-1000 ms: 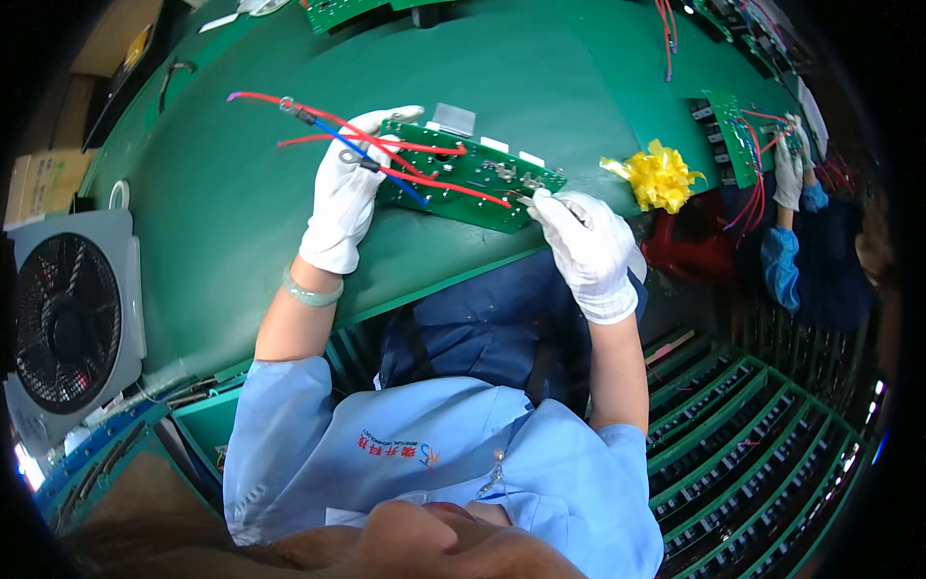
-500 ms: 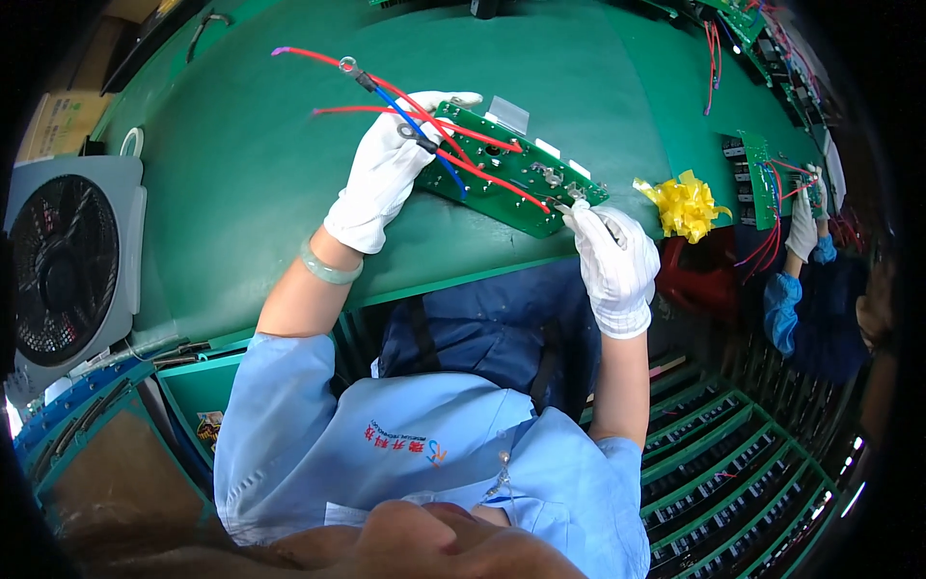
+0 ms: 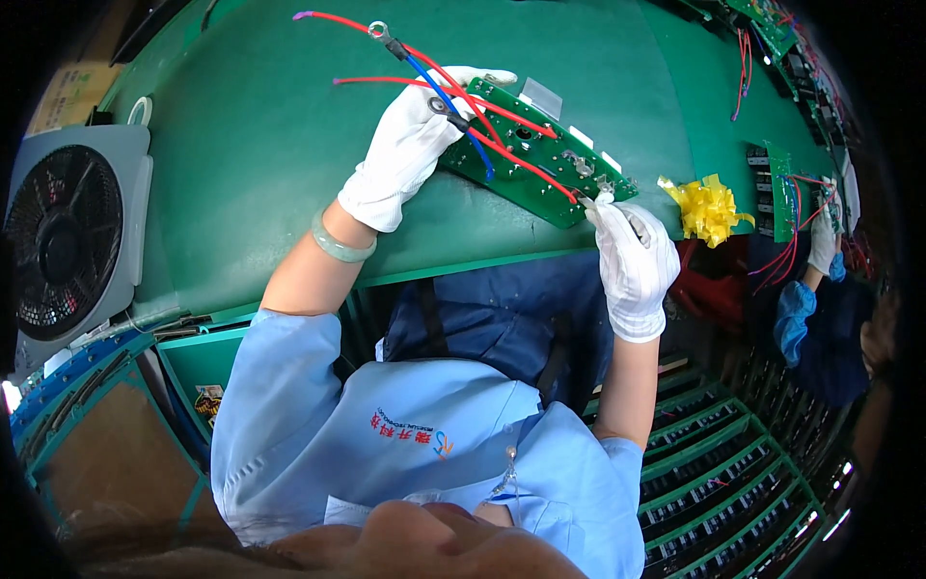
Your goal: The person assembles components and wires onto a printed circuit board by hand, attaching capacitors, a heatsink, and a wiring harness.
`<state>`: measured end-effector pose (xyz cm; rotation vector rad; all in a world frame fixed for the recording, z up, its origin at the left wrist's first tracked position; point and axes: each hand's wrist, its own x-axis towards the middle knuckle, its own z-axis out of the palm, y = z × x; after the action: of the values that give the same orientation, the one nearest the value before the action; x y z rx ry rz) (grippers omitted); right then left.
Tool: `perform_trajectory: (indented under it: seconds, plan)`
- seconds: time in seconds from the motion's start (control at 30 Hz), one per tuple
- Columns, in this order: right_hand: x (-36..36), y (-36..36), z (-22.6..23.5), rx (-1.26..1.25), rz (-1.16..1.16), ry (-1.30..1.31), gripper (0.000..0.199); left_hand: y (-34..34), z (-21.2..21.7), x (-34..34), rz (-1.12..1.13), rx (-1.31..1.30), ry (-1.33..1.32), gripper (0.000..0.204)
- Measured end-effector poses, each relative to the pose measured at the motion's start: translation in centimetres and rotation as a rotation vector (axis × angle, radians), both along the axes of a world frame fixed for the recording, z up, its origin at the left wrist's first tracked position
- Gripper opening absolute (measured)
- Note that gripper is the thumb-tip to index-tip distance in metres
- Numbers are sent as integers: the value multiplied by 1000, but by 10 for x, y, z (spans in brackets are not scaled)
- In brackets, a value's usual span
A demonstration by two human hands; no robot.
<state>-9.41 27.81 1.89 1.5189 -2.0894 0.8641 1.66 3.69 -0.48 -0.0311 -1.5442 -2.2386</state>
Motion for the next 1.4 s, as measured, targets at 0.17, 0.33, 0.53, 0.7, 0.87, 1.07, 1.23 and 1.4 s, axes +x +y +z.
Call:
perform_trajectory:
  seconds: [0.17,0.33,0.53,0.7,0.87,1.07,1.23,1.4]
  plan:
    - [3,3,1,31,-23,-19,33,1,-3,0,6,29,3,37]
    - [3,2,-4,-7,-24,2,29,1,-4,1,-1,37,15,38]
    - [6,0,0,-33,-88,-15,28,-1,-2,2,-20,71,41,38]
    - [12,1,-6,-35,-84,-244,24,4,2,0,12,94,22,32]
    - [10,3,-3,-44,-109,-206,27,5,15,2,84,2,-85,39]
    - [7,7,-2,-74,-90,-206,36,9,16,-1,206,-89,-217,33]
    - [7,11,-4,-3,-95,-183,31,10,16,0,200,-44,-196,32]
    - [8,9,-4,-46,-119,-158,31,10,19,0,199,-6,-230,33]
